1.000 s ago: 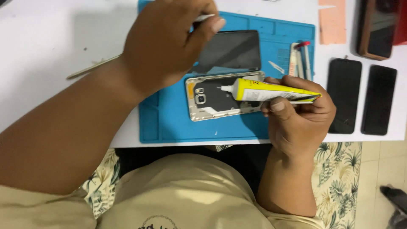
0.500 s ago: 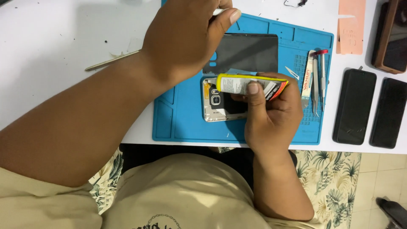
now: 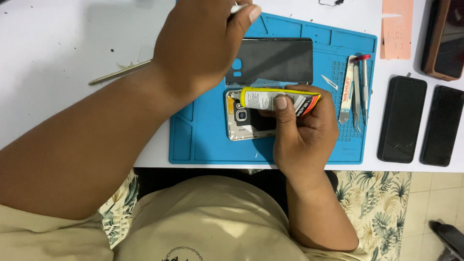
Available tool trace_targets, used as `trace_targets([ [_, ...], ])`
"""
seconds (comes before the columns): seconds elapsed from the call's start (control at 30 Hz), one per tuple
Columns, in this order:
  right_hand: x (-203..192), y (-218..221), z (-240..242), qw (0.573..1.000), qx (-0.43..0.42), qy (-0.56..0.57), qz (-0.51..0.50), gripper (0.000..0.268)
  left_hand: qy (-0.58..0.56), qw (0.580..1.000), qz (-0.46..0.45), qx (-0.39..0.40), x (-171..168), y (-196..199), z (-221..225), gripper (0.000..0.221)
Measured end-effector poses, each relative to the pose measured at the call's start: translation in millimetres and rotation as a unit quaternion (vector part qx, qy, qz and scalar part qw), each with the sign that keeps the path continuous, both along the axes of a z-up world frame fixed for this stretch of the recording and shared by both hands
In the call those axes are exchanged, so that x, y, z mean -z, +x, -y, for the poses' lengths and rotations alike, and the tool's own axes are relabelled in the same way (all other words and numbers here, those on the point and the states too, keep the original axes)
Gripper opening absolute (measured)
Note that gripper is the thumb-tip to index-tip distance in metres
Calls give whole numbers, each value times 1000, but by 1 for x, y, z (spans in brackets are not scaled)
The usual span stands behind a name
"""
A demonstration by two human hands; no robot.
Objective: Fastening internal screws and applying adhesive to the frame before closing the back cover of a smartphone.
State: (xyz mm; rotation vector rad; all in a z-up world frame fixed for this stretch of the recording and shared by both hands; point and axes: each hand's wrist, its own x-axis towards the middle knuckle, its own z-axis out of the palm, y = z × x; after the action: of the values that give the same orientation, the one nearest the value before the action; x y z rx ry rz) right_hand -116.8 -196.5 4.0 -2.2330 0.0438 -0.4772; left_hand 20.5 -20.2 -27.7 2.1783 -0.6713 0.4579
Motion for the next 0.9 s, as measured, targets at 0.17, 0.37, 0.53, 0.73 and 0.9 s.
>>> trace_targets([
  [0.17,1,0,0,1000,3,-8,1,21,-5,1000,-9,-12,1,-1,-1,24],
  [0.37,1,0,0,1000,-11,-2,10,21,-26,999,7,20,-1,0,0,21],
  [0.53,1,-2,1,1000,-11,-6,11,23,-26,999,4,25,-2,-2,0,22],
  [0.73,-1,-4,1,1000,-21,-6,17,20,-17,999,-8,28,-1,-1,0,26],
  [0.9,0,-8,3,1000,-20,5,13,20,-25,999,7,40,-1,-1,-1,22],
])
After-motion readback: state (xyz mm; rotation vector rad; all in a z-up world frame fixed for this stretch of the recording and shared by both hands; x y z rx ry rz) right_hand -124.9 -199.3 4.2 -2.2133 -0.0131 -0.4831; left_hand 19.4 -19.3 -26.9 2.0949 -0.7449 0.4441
